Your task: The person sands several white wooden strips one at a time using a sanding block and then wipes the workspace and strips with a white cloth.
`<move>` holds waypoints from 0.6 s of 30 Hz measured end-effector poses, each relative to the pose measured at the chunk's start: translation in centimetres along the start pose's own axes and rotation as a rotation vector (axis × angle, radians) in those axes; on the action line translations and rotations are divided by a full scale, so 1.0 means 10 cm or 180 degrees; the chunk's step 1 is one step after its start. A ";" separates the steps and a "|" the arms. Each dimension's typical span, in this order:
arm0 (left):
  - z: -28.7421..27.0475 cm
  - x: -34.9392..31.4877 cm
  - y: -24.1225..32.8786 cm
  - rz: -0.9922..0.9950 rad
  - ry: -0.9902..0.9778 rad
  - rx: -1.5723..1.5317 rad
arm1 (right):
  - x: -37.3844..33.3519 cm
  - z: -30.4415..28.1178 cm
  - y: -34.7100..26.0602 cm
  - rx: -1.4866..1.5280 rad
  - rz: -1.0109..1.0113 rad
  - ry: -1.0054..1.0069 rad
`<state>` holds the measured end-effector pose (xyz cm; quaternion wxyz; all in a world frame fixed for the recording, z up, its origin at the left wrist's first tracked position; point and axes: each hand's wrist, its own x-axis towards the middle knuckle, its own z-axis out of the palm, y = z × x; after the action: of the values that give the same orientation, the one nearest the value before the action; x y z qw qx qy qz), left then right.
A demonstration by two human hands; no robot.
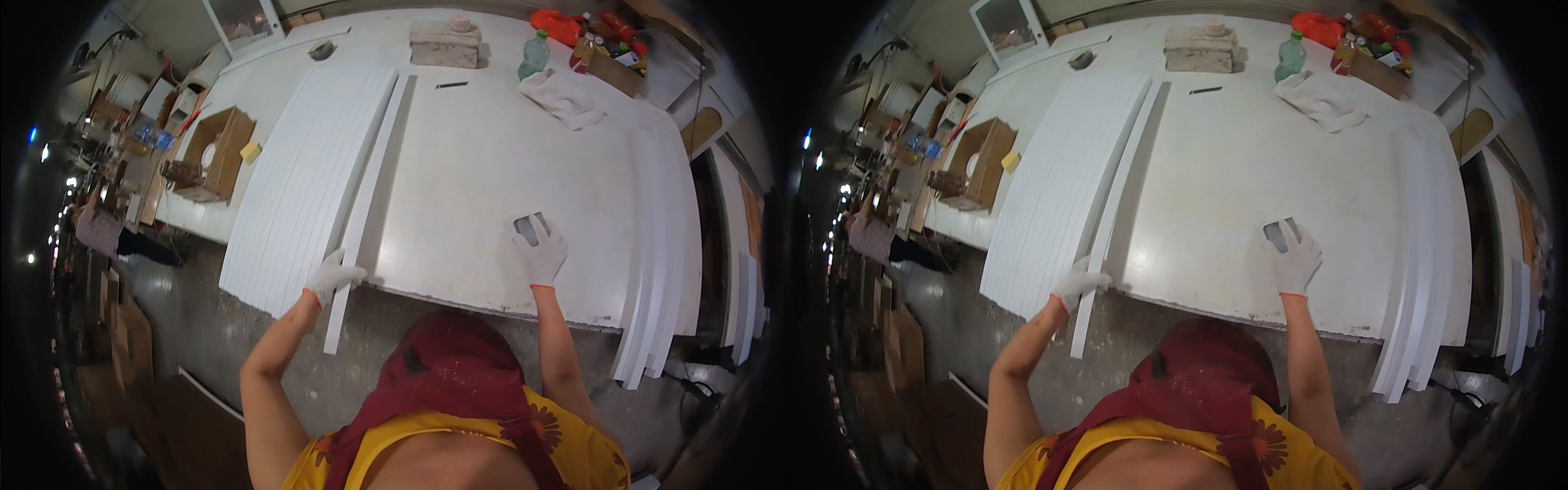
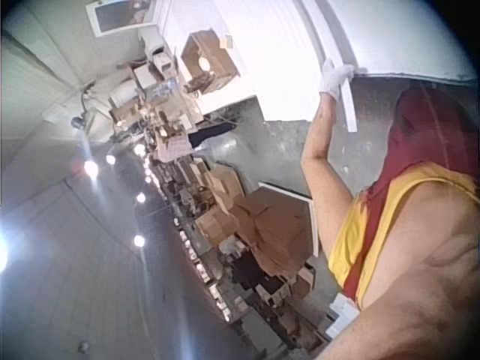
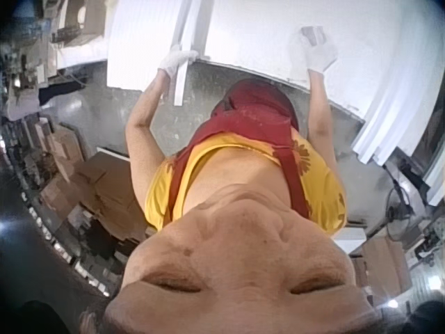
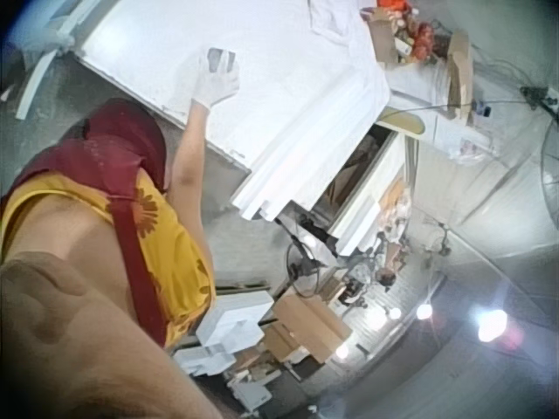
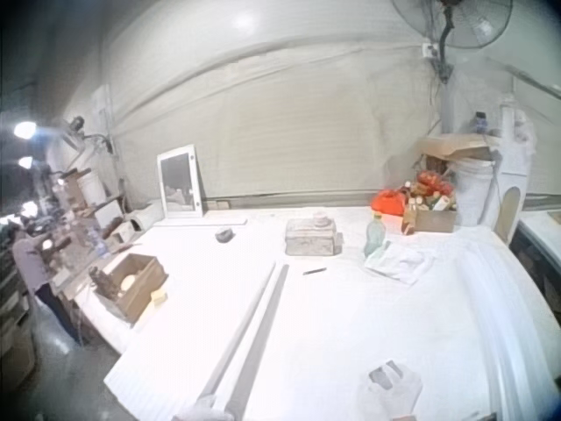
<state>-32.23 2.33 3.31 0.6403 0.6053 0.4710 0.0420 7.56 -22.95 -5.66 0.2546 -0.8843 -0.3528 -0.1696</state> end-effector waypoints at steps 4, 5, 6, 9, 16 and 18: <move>-0.05 0.01 0.01 0.0409 0.0455 0.0034 | 0.03 -0.04 0.03 0.0037 -0.0003 -0.0050; -0.08 0.02 -0.03 0.0765 0.0597 -0.0201 | 0.03 -0.04 0.02 0.0019 -0.0018 -0.0054; -0.14 0.02 -0.07 0.0889 0.0733 0.0177 | 0.03 -0.04 0.02 0.0001 -0.0032 -0.0057; -0.16 -0.03 -0.10 0.1208 0.1074 0.1164 | 0.03 -0.07 0.02 -0.0018 -0.0046 -0.0091; 0.00 -0.09 -0.18 0.1986 0.1465 0.2156 | 0.08 -0.05 0.02 0.0209 -0.0033 -0.0220; 0.07 -0.05 -0.17 0.2140 0.1562 0.2588 | 0.06 -0.08 0.03 0.0040 -0.0051 -0.0225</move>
<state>-32.95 1.03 2.07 0.1801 0.8914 0.3658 0.1978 8.15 -23.27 -4.84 0.2462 -0.8852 -0.3697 -0.1381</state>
